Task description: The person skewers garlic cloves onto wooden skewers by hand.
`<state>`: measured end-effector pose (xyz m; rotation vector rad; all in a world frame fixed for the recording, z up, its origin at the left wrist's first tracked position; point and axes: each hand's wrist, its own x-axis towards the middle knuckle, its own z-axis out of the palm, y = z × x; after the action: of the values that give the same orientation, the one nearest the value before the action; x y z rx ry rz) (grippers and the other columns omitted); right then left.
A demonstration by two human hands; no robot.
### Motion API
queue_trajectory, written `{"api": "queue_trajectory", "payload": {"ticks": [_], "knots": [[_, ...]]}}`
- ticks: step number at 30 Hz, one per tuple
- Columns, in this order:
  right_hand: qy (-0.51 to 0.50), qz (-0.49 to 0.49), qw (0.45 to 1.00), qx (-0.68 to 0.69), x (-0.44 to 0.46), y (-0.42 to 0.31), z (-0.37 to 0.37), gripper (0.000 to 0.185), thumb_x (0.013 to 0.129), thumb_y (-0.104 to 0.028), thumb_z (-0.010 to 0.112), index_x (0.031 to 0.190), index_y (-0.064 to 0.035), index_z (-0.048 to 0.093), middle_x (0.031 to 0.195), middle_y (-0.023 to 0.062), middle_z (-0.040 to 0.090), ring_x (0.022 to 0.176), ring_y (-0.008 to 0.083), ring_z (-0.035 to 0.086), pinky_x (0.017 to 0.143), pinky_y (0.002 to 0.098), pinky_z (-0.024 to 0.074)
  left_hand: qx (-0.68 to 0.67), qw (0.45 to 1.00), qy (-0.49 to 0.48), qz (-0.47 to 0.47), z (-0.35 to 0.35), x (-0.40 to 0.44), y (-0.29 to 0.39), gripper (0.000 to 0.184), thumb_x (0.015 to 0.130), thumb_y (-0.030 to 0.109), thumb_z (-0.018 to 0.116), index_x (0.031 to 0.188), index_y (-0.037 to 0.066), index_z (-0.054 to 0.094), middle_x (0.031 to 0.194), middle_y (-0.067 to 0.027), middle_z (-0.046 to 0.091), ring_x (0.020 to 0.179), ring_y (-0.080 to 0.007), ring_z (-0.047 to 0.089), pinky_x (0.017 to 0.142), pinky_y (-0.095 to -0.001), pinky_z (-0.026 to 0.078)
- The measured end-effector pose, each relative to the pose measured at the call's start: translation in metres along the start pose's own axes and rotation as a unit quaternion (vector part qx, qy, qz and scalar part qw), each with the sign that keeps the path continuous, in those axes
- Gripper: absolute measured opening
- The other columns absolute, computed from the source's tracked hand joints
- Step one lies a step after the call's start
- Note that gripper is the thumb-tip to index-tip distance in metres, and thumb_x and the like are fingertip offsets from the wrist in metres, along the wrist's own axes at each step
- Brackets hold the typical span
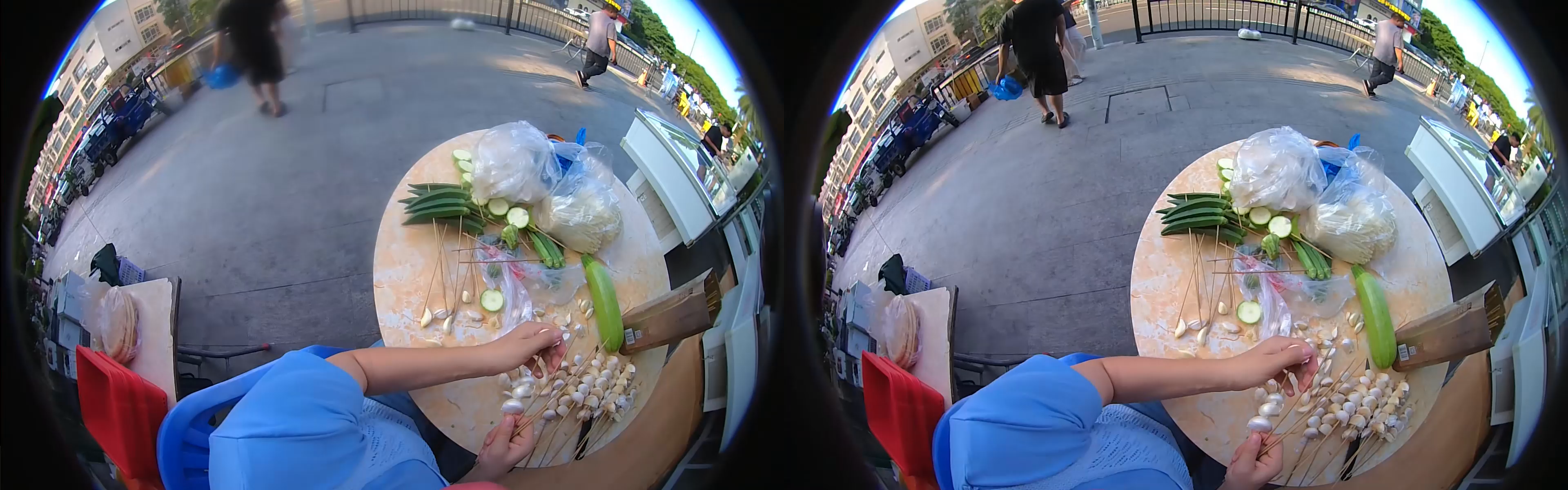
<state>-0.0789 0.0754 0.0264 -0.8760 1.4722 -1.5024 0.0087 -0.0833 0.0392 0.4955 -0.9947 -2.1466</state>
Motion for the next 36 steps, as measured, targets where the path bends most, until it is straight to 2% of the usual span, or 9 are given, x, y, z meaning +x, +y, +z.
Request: {"api": "queue_trajectory", "payload": {"ticks": [10, 12, 13, 15, 19, 22, 25, 30, 36], "knots": [[-0.003, -0.026, 1.0, -0.01, -0.02, 0.002, 0.004, 0.013, 0.087, -0.012, 0.05, 0.08, -0.0009, 0.046, 0.045, -0.0028, 0.036, 0.033, 0.0025, 0.028, 0.032, 0.0173, 0.0192, -0.008, 1.0, 0.02, 0.009, 0.006, -0.026, -0.003, 0.036, 0.094, 0.034, 0.033, 0.086, 0.004, 0.052, 0.075, -0.005, 0.057, 0.07, -0.0113, 0.056, 0.06, -0.0245, 0.047], [0.015, -0.027, 0.999, -0.01, -0.023, 0.002, 0.006, 0.013, 0.087, -0.012, 0.05, 0.081, -0.001, 0.046, 0.045, -0.0027, 0.036, 0.033, 0.0026, 0.028, 0.032, 0.0175, 0.0194, 0.08, 0.988, -0.07, 0.112, 0.004, -0.027, -0.022, 0.038, 0.095, 0.032, 0.031, 0.085, 0.002, 0.053, 0.074, -0.0059, 0.057, 0.071, -0.0136, 0.056, 0.066, -0.0266, 0.046], [0.017, -0.03, 0.999, -0.01, -0.024, 0.002, 0.007, 0.013, 0.087, -0.012, 0.05, 0.081, -0.001, 0.046, 0.045, -0.0027, 0.036, 0.033, 0.0026, 0.028, 0.032, 0.0175, 0.0194, 0.031, 0.994, -0.079, 0.065, 0.022, -0.04, -0.029, 0.038, 0.095, 0.03, 0.031, 0.083, 0.001, 0.053, 0.073, -0.0072, 0.057, 0.071, -0.0148, 0.055, 0.07, -0.0278, 0.044], [0.018, -0.043, 0.999, -0.007, -0.026, 0.002, 0.004, 0.014, 0.088, -0.013, 0.049, 0.081, -0.0011, 0.046, 0.045, -0.0027, 0.036, 0.034, 0.0027, 0.029, 0.032, 0.0175, 0.0198, 0.013, 0.997, -0.043, 0.067, 0.025, -0.048, -0.029, 0.037, 0.095, 0.03, 0.033, 0.086, 0.0, 0.053, 0.075, -0.0081, 0.057, 0.073, -0.0146, 0.055, 0.07, -0.0274, 0.044], [0.01, -0.033, 0.999, -0.041, -0.033, -0.009, 0.003, 0.014, 0.088, -0.013, 0.048, 0.081, -0.0012, 0.046, 0.045, -0.0027, 0.036, 0.034, 0.0026, 0.029, 0.031, 0.0171, 0.0203, -0.028, 0.995, -0.078, 0.048, 0.027, -0.06, -0.032, 0.039, 0.094, 0.034, 0.034, 0.092, -0.001, 0.053, 0.082, -0.0078, 0.058, 0.077, -0.0142, 0.055, 0.072, -0.0272, 0.045], [0.062, -0.073, 0.995, -0.024, -0.029, -0.017, 0.002, 0.016, 0.088, -0.013, 0.048, 0.084, 0.0017, 0.049, 0.047, -0.001, 0.039, 0.036, 0.0039, 0.032, 0.035, 0.0178, 0.0217, 0.044, 0.994, -0.063, -0.074, 0.03, -0.074, -0.033, 0.045, 0.093, 0.04, 0.036, 0.107, 0.001, 0.053, 0.089, -0.0052, 0.059, 0.08, -0.0127, 0.056, 0.069, -0.026, 0.047], [0.1, -0.064, 0.992, -0.042, -0.033, -0.029, -0.006, 0.018, 0.089, -0.015, 0.048, 0.085, 0.0019, 0.05, 0.045, -0.0012, 0.037, 0.035, 0.0037, 0.03, 0.034, 0.0175, 0.0206, 0.008, 0.993, -0.065, -0.1, 0.017, -0.078, -0.035, 0.043, 0.092, 0.039, 0.038, 0.108, 0.002, 0.054, 0.089, -0.0056, 0.059, 0.08, -0.0121, 0.056, 0.066, -0.0252, 0.048], [0.116, -0.026, 0.992, -0.035, -0.043, -0.022, -0.015, 0.02, 0.091, -0.017, 0.044, 0.086, 0.0018, 0.05, 0.043, -0.0006, 0.036, 0.032, 0.004, 0.028, 0.03, 0.0177, 0.0203, 0.055, 0.993, 0.04, -0.094, -0.007, -0.077, -0.034, 0.035, 0.092, 0.033, 0.042, 0.102, 0.003, 0.056, 0.083, -0.0043, 0.059, 0.076, -0.011, 0.057, 0.065, -0.0244, 0.048], [0.125, 0.041, 0.991, 0.034, -0.055, -0.008, -0.016, 0.022, 0.092, -0.019, 0.043, 0.085, 0.0009, 0.051, 0.044, -0.0006, 0.036, 0.031, 0.004, 0.028, 0.028, 0.0184, 0.021, 0.1, 0.99, 0.075, -0.062, -0.021, -0.076, -0.031, 0.033, 0.092, 0.03, 0.042, 0.1, 0.003, 0.058, 0.082, -0.0036, 0.059, 0.076, -0.0105, 0.057, 0.066, -0.0242, 0.048]]}}
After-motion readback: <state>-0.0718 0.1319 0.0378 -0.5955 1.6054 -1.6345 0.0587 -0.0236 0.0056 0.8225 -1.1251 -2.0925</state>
